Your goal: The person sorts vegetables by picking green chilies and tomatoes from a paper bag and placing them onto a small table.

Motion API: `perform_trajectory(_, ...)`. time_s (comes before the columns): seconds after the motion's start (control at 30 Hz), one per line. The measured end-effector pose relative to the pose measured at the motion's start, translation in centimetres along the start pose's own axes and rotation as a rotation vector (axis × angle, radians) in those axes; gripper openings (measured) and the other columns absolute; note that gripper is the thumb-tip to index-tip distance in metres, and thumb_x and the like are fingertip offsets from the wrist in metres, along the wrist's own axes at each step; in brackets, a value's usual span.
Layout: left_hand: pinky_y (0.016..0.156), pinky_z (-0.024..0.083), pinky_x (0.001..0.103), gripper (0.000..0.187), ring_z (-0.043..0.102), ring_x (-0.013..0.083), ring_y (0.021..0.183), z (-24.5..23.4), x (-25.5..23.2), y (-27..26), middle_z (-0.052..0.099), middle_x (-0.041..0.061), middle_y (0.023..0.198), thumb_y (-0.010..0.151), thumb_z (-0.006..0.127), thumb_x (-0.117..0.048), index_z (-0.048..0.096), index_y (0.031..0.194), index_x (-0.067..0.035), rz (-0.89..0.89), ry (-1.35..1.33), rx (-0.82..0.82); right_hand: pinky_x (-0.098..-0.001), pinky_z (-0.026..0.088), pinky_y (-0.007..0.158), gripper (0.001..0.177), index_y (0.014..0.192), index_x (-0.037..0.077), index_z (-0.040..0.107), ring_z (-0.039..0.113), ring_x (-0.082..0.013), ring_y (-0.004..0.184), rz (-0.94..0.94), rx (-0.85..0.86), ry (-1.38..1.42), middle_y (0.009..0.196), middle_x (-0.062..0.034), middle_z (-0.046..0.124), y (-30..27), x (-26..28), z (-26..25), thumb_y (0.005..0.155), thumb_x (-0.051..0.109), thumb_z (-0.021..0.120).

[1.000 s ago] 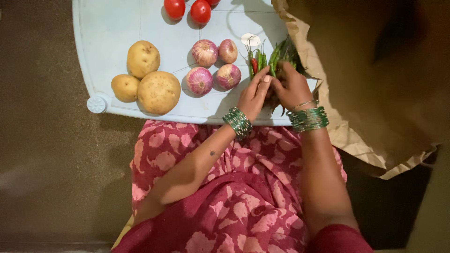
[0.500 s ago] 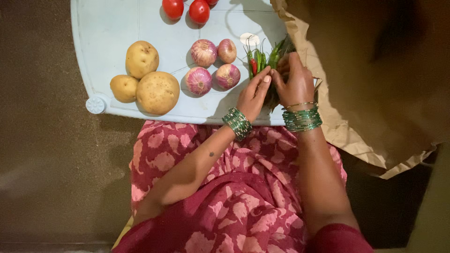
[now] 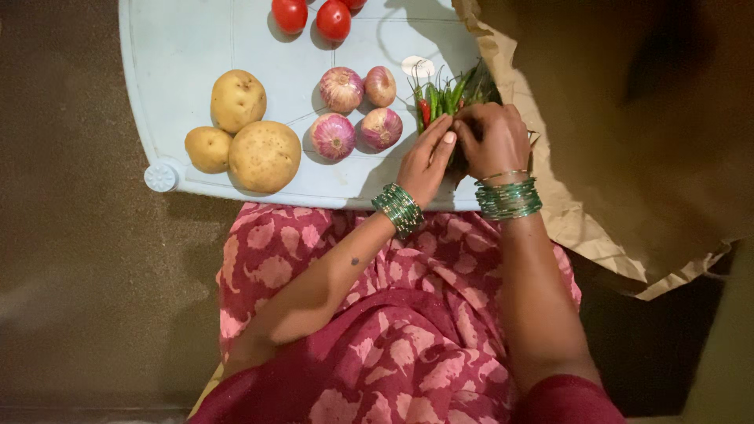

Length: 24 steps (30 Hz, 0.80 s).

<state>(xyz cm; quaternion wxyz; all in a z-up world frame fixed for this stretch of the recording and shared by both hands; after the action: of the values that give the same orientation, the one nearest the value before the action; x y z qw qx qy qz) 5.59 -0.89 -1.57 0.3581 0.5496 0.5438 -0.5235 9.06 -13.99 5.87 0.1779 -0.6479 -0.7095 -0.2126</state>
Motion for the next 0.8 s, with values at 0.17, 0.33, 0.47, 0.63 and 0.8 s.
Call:
perform_trajectory(0.17,0.106,0.053,0.035,0.053,0.058,0.0274,0.136,-0.5,-2.1,-0.3,0.052,0.016,0.155,0.107,0.047,-0.041,0.055,0.144,-0.003,0.019,-0.064,0.001,-0.0358,0.056,0.073,0.009,0.102,0.007,0.077,0.070,-0.0208,0.082,0.127,-0.037,0.255,0.101,-0.0098,0.076,0.8,-4.6,-1.2,0.094,0.012,0.077)
perform_trajectory(0.33,0.104,0.055,0.035,0.050,0.063,0.0258,0.131,-1.0,-4.0,-0.6,0.056,0.015,0.152,0.108,0.046,-0.038,0.059,0.143,-0.005,0.061,-0.007,0.014,-0.0320,0.059,0.086,0.010,0.109,0.002,0.075,0.074,-0.0172,0.096,0.159,-0.233,0.279,0.106,-0.0080,0.077,0.8,-14.5,-4.0,0.099,0.000,0.075)
perform_trajectory(0.47,0.108,0.054,0.036,0.047,0.062,0.0266,0.134,0.0,-4.4,-0.8,0.056,0.015,0.152,0.110,0.046,-0.037,0.060,0.143,-0.006,0.069,-0.013,0.056,-0.0361,0.060,0.096,0.028,0.120,0.000,0.072,0.074,-0.0206,0.104,0.173,-0.380,0.332,0.112,-0.0120,0.077,-1.5,-24.8,-5.1,0.094,-0.011,0.069)
perform_trajectory(0.63,0.109,0.053,0.035,0.048,0.061,0.0262,0.134,3.9,-4.7,-1.2,0.054,0.013,0.154,0.108,0.045,-0.036,0.057,0.145,-0.008,0.064,-0.054,0.153,-0.0462,0.054,0.096,0.043,0.139,0.006,0.065,0.070,-0.0340,0.109,0.482,0.109,-0.230,0.120,-0.0252,0.073,-4.1,-37.4,0.3,0.097,0.001,0.055)
perform_trajectory(0.8,0.117,0.048,0.037,0.053,0.053,0.0274,0.145,13.0,-3.6,1.1,0.051,0.014,0.159,0.110,0.046,-0.042,0.053,0.149,-0.007,0.131,-0.246,0.236,-0.0442,0.051,0.098,0.046,0.142,0.006,0.059,0.064,-0.0317,0.115,0.430,0.253,-0.582,0.129,-0.0211,0.065,-1.9,-36.6,2.1,0.098,0.015,0.051)
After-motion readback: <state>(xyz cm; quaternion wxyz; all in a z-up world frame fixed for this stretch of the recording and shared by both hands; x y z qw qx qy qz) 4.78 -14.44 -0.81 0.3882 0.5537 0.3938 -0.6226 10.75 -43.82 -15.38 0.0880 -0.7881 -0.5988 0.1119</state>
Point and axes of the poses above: each hand's wrist, its own y-axis towards the middle knuckle, its own z-axis out of the palm, x = y × z, the point moved 6 cm from there along y, towards the middle knuckle
